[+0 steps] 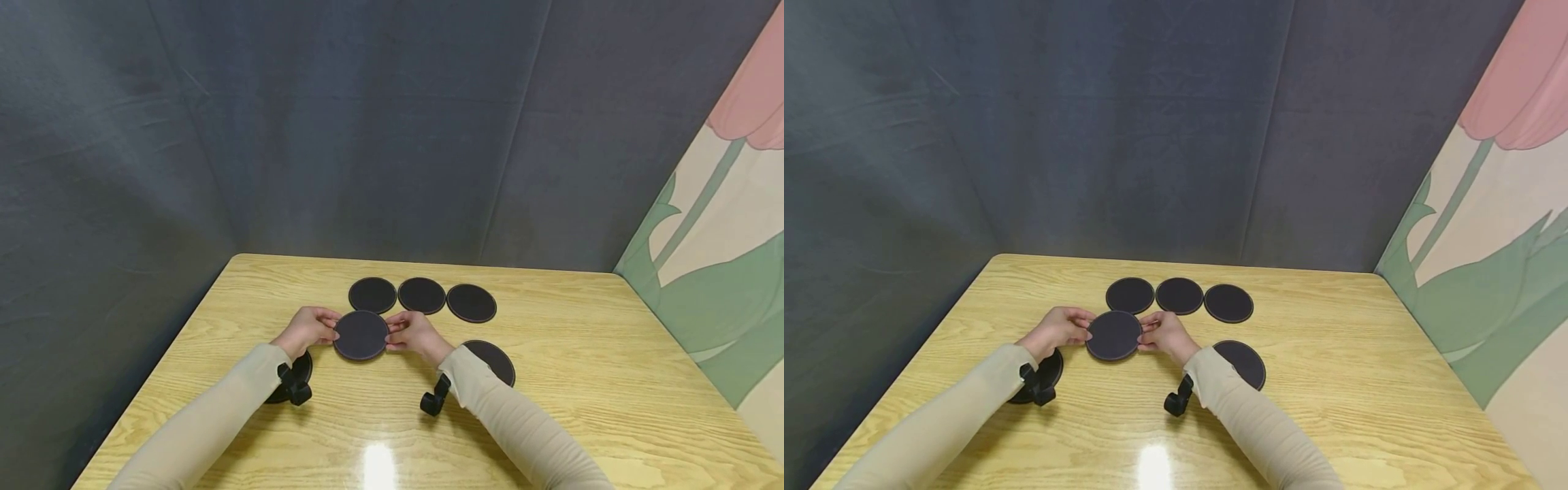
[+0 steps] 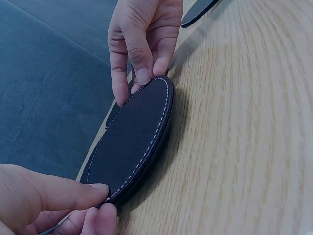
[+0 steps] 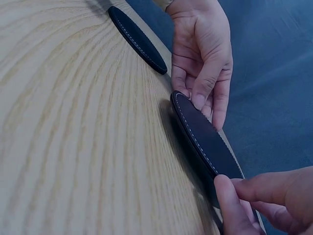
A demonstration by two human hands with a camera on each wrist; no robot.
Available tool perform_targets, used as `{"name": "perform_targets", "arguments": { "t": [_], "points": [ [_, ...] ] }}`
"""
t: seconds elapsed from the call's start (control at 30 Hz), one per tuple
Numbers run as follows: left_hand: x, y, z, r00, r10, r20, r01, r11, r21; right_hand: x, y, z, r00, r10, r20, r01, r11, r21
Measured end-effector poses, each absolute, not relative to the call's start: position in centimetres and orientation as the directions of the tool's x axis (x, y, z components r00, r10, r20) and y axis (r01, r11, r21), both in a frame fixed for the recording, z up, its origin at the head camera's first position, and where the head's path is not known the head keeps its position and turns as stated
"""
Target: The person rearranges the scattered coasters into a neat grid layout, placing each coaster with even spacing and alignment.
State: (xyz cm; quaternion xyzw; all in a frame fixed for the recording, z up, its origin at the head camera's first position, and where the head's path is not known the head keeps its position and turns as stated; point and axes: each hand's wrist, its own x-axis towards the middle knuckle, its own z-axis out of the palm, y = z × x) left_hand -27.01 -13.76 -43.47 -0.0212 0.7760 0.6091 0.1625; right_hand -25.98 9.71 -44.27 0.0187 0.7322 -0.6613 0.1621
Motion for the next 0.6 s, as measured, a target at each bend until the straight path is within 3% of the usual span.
{"name": "perform_targets", "arguments": {
  "t": [0.6],
  "points": [
    [-27.64, -13.67, -44.14, -0.944, 0.160, -0.288, -0.230, 0.304, 0.924, -25.95, 9.28, -44.15, -0.940, -0.158, -0.304, 0.273, 0.190, -0.943]
  ]
}}
